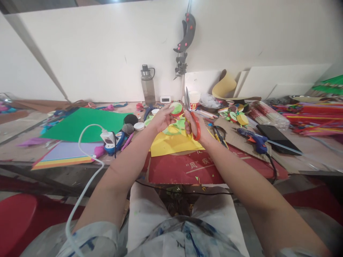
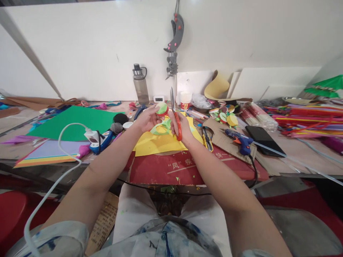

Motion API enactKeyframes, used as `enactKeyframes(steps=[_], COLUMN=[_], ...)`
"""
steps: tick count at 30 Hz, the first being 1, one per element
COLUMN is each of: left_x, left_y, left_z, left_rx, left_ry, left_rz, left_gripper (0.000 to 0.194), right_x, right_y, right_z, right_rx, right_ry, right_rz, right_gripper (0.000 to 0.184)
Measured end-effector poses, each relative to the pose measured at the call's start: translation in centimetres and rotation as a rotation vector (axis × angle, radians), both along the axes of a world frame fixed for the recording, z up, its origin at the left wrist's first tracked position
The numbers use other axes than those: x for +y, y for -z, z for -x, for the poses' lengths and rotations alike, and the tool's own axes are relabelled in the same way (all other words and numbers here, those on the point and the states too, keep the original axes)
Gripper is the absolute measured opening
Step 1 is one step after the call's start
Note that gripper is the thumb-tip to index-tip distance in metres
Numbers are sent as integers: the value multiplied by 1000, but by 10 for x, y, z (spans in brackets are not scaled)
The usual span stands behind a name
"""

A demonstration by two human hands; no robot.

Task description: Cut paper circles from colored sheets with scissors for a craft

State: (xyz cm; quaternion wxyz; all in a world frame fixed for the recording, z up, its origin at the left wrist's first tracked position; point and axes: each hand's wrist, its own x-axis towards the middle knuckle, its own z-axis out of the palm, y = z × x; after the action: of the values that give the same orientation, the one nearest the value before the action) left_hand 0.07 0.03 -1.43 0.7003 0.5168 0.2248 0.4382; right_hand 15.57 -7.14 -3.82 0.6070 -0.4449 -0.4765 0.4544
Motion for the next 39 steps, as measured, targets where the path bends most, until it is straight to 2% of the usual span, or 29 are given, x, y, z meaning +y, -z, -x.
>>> enactKeyframes(steps=[5, 9, 12, 15, 21, 26, 29, 33, 39], left_x=[-2, 0, 3, 5, 9, 19, 24, 32, 59], left_y=[0, 3, 7, 9, 12, 18, 20, 20, 17], left_z=[-1, -2, -3, -4, -5, -1, 2, 11, 42], left_rx=[20, 63, 109, 104, 115, 209, 276, 352, 425], left_ry=[126, 98, 36, -32, -215, -430, -485, -533, -687], left_rz=[-143, -258, -353, -413, -436, -417, -402, -388, -331], left_gripper=[69, 81, 85, 81, 67, 67, 68, 69, 66], right_x=[3, 1, -1, -1, 4, 4, 2, 1, 2], right_y=[-2, -7, -9, -8, -1, -1, -4, -5, -3], right_z=[-2, -3, -3, -4, -4, -5, -5, -4, -7], right_rx=[109, 162, 160, 139, 104, 93, 101, 96, 54], right_ry=[22, -7, -30, -58, -55, -19, -13, 1, 20], right_rz=[7, 20, 52, 81, 100, 85, 114, 131, 79], right_gripper=[46, 38, 39, 42, 42, 43, 40, 32, 35])
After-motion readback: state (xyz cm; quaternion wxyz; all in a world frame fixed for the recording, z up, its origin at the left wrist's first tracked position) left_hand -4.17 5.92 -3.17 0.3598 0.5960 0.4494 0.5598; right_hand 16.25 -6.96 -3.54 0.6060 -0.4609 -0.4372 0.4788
